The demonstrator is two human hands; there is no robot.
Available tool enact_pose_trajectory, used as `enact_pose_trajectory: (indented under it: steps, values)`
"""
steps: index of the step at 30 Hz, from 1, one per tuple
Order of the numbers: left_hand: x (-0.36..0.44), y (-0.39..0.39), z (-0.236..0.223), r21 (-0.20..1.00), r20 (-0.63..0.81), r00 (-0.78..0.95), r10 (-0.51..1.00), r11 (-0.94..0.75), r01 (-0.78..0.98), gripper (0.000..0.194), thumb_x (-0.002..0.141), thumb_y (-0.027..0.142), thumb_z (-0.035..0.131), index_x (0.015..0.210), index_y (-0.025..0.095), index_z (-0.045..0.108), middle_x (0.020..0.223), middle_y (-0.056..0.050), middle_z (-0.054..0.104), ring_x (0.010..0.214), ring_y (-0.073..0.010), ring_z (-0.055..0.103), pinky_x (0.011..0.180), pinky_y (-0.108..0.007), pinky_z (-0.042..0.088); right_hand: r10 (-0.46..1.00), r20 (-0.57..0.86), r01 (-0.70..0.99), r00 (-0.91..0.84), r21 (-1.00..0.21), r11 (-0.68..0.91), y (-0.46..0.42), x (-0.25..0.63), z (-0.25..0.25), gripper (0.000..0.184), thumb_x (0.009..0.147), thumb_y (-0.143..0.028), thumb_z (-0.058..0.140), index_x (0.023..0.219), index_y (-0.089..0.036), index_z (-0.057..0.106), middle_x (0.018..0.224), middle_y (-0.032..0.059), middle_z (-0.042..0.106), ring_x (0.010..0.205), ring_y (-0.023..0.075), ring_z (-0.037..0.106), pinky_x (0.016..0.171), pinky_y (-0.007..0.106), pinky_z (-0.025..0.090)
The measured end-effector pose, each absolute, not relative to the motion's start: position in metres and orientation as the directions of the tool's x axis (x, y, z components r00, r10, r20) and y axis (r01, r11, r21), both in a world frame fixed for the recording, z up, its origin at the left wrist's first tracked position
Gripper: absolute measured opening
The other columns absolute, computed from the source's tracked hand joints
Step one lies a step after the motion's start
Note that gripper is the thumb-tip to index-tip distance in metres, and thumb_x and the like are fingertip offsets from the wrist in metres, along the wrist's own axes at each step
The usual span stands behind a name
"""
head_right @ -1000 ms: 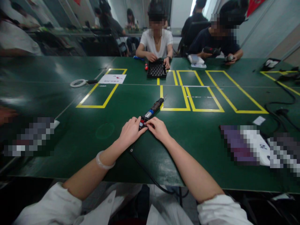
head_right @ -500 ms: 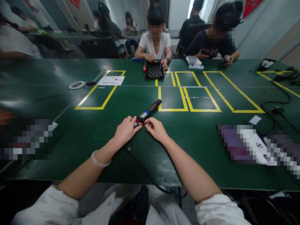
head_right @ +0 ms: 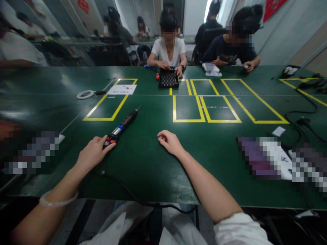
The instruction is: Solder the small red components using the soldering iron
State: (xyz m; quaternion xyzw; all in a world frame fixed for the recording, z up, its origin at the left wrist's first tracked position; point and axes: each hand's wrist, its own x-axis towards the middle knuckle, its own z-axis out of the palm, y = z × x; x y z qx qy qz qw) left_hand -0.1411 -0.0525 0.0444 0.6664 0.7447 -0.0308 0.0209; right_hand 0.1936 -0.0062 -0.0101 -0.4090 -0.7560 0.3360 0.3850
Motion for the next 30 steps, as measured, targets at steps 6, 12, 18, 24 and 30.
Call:
enact_pose_trajectory:
  steps: [6, 12, 18, 24, 30]
  values:
    - [-0.202, -0.071, 0.051, -0.110, -0.114, -0.303, 0.946, 0.291, 0.950, 0.072, 0.090, 0.064, 0.022, 0.133, 0.012, 0.049, 0.120, -0.019, 0.056, 0.107, -0.0331, 0.058, 0.080, -0.039, 0.049, 0.875, 0.308, 0.369, -0.373, -0.816, 0.444, -0.007, 0.194, -0.009, 0.012, 0.089, -0.023, 0.054, 0.095, -0.019, 0.063, 0.077, 0.0003, 0.058, 0.065, 0.0123, 0.052, 0.063, 0.025, 0.041]
    - [-0.251, -0.084, 0.047, -0.248, -0.094, -0.446, 0.890, 0.413, 0.876, 0.069, 0.091, 0.063, 0.015, 0.126, 0.014, 0.049, 0.117, -0.017, 0.060, 0.109, -0.0299, 0.058, 0.087, -0.037, 0.046, 0.878, 0.298, 0.383, -0.374, -0.813, 0.439, -0.007, 0.194, -0.008, 0.011, 0.088, -0.023, 0.054, 0.094, -0.019, 0.063, 0.076, 0.0001, 0.059, 0.065, 0.0123, 0.052, 0.063, 0.025, 0.041]
    - [-0.256, -0.099, 0.053, -0.283, -0.041, -0.517, 0.855, 0.487, 0.827, 0.073, 0.088, 0.069, 0.008, 0.130, 0.021, 0.043, 0.124, -0.016, 0.058, 0.109, -0.0309, 0.057, 0.080, -0.038, 0.047, 0.876, 0.300, 0.371, -0.378, -0.818, 0.440, -0.007, 0.193, -0.010, 0.013, 0.089, -0.022, 0.054, 0.097, -0.018, 0.063, 0.078, 0.0004, 0.059, 0.066, 0.0121, 0.053, 0.063, 0.024, 0.041]
    - [-0.241, -0.106, 0.054, -0.392, 0.255, -0.275, 0.927, 0.359, 0.847, 0.065, 0.094, 0.060, 0.014, 0.130, 0.017, 0.046, 0.115, -0.016, 0.056, 0.103, -0.0289, 0.054, 0.071, -0.030, 0.041, 0.875, 0.305, 0.367, -0.377, -0.818, 0.443, -0.007, 0.193, -0.011, 0.014, 0.088, -0.021, 0.054, 0.099, -0.018, 0.062, 0.078, 0.0003, 0.060, 0.065, 0.0112, 0.053, 0.063, 0.023, 0.041]
    - [-0.236, -0.104, 0.054, -0.314, 0.214, -0.283, 0.935, 0.341, 0.886, 0.054, 0.095, 0.053, 0.022, 0.111, 0.016, 0.058, 0.108, -0.014, 0.057, 0.092, -0.0271, 0.055, 0.062, -0.028, 0.032, 0.872, 0.305, 0.360, -0.382, -0.821, 0.444, -0.007, 0.192, -0.010, 0.015, 0.088, -0.020, 0.054, 0.100, -0.017, 0.062, 0.078, 0.0001, 0.060, 0.065, 0.0111, 0.053, 0.063, 0.023, 0.041]
